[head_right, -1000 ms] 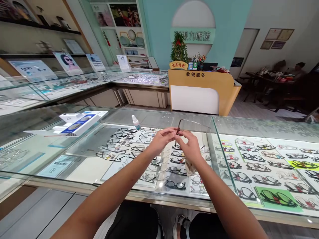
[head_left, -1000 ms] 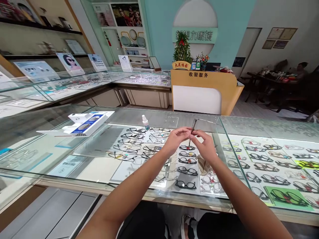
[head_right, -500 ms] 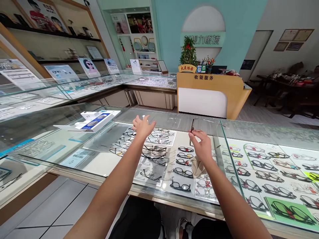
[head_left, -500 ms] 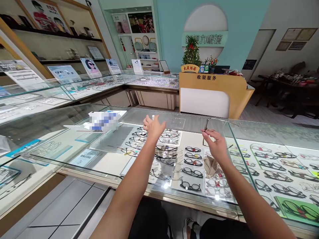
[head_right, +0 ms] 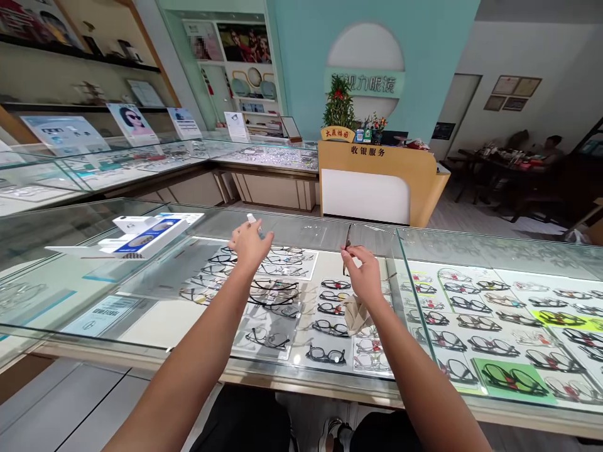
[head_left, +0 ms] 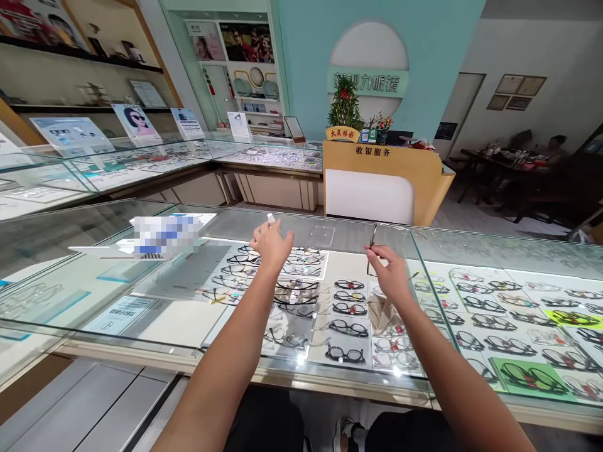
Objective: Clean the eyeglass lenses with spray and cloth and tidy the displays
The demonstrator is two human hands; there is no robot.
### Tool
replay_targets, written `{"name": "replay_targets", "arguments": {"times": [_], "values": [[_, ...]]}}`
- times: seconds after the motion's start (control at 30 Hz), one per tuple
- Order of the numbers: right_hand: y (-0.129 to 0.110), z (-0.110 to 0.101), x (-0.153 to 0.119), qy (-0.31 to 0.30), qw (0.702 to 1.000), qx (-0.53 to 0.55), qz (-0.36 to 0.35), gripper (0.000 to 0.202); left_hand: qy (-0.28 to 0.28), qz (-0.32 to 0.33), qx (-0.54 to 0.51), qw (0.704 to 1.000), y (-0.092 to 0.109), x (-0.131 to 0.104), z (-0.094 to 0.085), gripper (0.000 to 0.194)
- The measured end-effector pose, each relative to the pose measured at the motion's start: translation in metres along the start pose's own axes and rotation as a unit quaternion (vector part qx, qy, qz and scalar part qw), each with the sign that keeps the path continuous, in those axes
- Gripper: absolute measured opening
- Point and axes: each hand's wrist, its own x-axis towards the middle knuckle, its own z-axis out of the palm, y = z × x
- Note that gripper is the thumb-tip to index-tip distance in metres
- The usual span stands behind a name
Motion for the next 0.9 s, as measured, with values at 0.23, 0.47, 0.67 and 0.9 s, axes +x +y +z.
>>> {"name": "replay_targets", "arguments": {"times": [0.23, 0.47, 0.67, 0.9], "values": [[-0.001, -0.003, 0.007, 0.020, 0.999, 0.040, 0.022, 0.034, -0.012, 0.134, -0.444, 0.886, 0.053, -0.032, -0.017, 0.065], [-0.002, -0.004, 0.010, 0.015, 0.992, 0.102, 0.069, 0.038, -0.302, 0.021, -0.600, 0.741, 0.079, -0.070, -0.001, 0.062], [-0.005, -0.004, 0.010, -0.023, 0.984, 0.144, 0.105, 0.041, -0.454, -0.084, -0.656, 0.597, 0.081, -0.082, 0.001, 0.050], [-0.011, -0.001, 0.004, -0.123, 0.970, 0.189, 0.095, 0.037, -0.488, -0.098, -0.662, 0.561, 0.083, -0.080, -0.004, 0.064]]}}
